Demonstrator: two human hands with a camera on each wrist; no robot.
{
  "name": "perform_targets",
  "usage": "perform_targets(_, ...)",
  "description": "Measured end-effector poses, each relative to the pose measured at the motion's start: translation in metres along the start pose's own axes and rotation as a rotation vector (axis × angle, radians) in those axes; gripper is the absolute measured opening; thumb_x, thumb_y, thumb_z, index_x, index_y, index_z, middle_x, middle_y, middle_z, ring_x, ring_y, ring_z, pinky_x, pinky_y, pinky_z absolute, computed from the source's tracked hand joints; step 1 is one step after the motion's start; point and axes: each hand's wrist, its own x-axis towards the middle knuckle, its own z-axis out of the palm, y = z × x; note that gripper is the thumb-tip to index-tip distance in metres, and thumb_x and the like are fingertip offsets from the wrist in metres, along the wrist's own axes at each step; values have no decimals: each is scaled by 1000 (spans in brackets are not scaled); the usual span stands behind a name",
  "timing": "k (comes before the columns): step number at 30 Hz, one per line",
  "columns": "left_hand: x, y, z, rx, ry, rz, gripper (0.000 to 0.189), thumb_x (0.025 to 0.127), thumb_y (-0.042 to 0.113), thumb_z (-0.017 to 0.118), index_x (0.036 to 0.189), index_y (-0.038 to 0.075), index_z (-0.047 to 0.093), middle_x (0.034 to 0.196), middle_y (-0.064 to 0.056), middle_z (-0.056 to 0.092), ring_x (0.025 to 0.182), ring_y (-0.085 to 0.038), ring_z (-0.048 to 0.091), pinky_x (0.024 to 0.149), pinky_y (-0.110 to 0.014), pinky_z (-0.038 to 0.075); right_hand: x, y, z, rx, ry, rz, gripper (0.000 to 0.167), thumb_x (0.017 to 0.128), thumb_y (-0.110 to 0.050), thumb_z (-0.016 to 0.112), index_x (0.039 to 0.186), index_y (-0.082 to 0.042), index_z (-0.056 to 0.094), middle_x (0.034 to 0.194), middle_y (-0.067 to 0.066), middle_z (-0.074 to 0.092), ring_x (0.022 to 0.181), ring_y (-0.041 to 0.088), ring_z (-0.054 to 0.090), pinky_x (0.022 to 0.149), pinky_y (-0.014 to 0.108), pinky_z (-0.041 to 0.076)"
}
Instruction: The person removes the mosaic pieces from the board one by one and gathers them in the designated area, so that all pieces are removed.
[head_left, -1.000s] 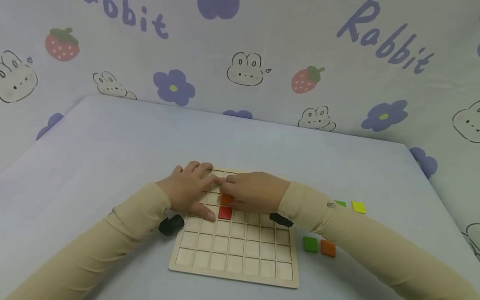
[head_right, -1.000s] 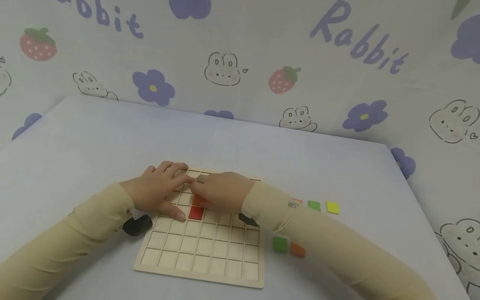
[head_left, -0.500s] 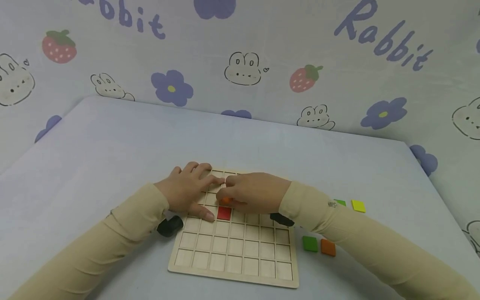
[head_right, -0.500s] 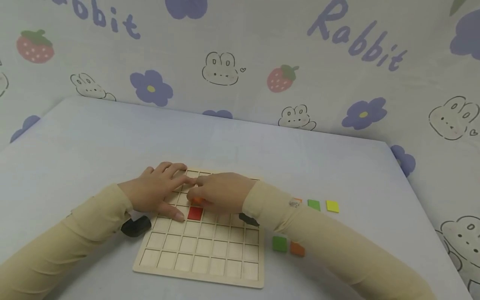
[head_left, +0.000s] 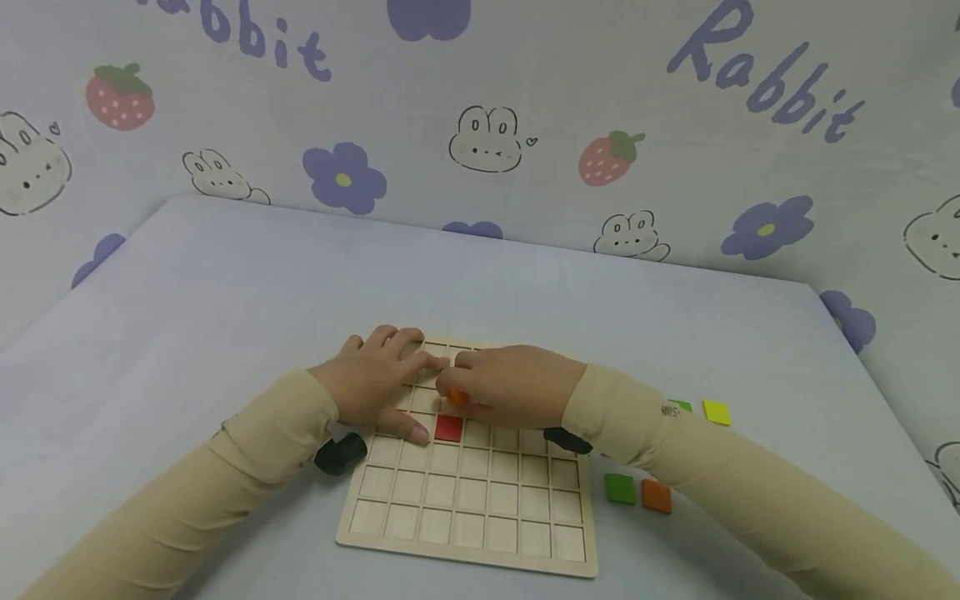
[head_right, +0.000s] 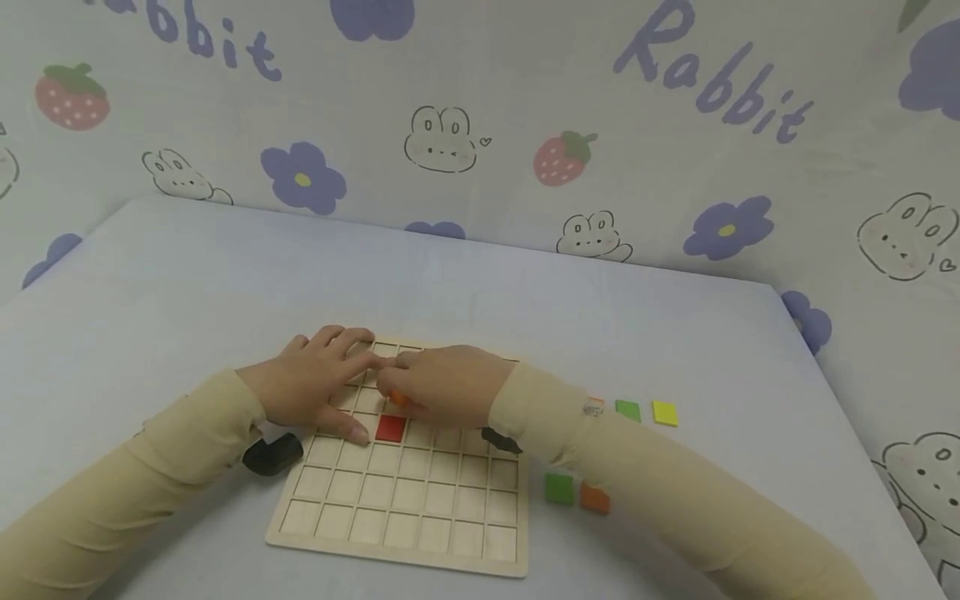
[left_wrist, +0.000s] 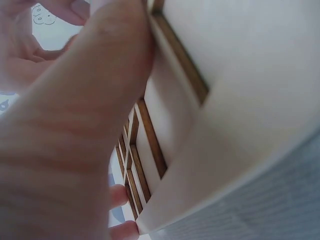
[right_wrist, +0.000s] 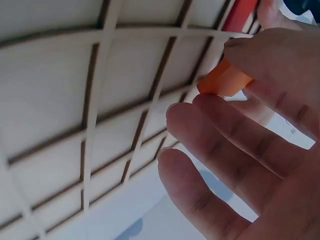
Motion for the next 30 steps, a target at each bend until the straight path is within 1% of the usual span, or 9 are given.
perform_targets(5,0,2,0,-35,-1,11,90,74,72,62,147,25,36,149,-16,28,134,-39,29,93,-59,36,-26,6,-6,-9,32,38,18,94,-24,62,111,-23,59,96,-6,58,78,8,56,71,26,51)
perform_targets(8,0,3,1,-46,3,19,91,74,70,62,148,25,35,149,-16,28,134,-39,29,94,-60,35,-50,11,-7,-22,50,77,23,90,-22,67,113,-24,62,100,-4,59,80,8,58,71,26,51)
perform_targets(12,1,2,3,-50,15,27,90,75,70,63,148,25,35,148,-15,28,134,-40,29,93,-60,35,-88,15,-4,-38,58,153,30,88,-22,69,117,-19,61,103,-2,60,81,9,60,71,26,52)
perform_targets(15,2,-1,5,-49,17,28,91,74,71,62,148,26,34,149,-15,27,134,-39,28,92,-59,35,-118,14,0,15,48,260,32,88,-24,70,116,-17,58,104,-6,59,76,5,57,69,24,52)
perform_targets(19,4,-5,8,-58,20,26,94,72,74,61,148,27,34,149,-13,27,135,-39,27,91,-57,35,-158,11,9,122,71,387,26,85,-22,73,105,-20,56,99,-13,57,67,-1,49,62,19,47)
perform_targets(21,4,-7,9,-61,26,19,94,72,74,62,148,27,34,149,-13,27,135,-39,27,91,-57,35,-175,10,13,142,88,419,26,83,-19,75,100,-22,55,98,-14,57,64,-1,47,59,18,45)
perform_targets(24,3,-7,9,-61,33,18,93,72,74,62,148,27,34,149,-14,28,134,-40,28,90,-57,35,-199,7,18,157,108,463,29,80,-15,77,96,-24,55,97,-14,57,70,-1,51,60,18,46)
perform_targets(28,2,-2,6,-70,33,31,92,74,73,62,148,25,35,148,-15,28,133,-41,29,89,-57,36,-228,2,26,190,99,504,34,78,-13,79,96,-27,54,96,-18,56,80,-1,55,67,20,50)
perform_targets(30,3,2,5,-81,30,38,91,74,72,62,147,24,35,148,-16,29,132,-41,29,89,-57,36,-239,-1,29,214,79,520,36,78,-14,79,98,-29,54,97,-19,55,82,0,55,69,21,51)
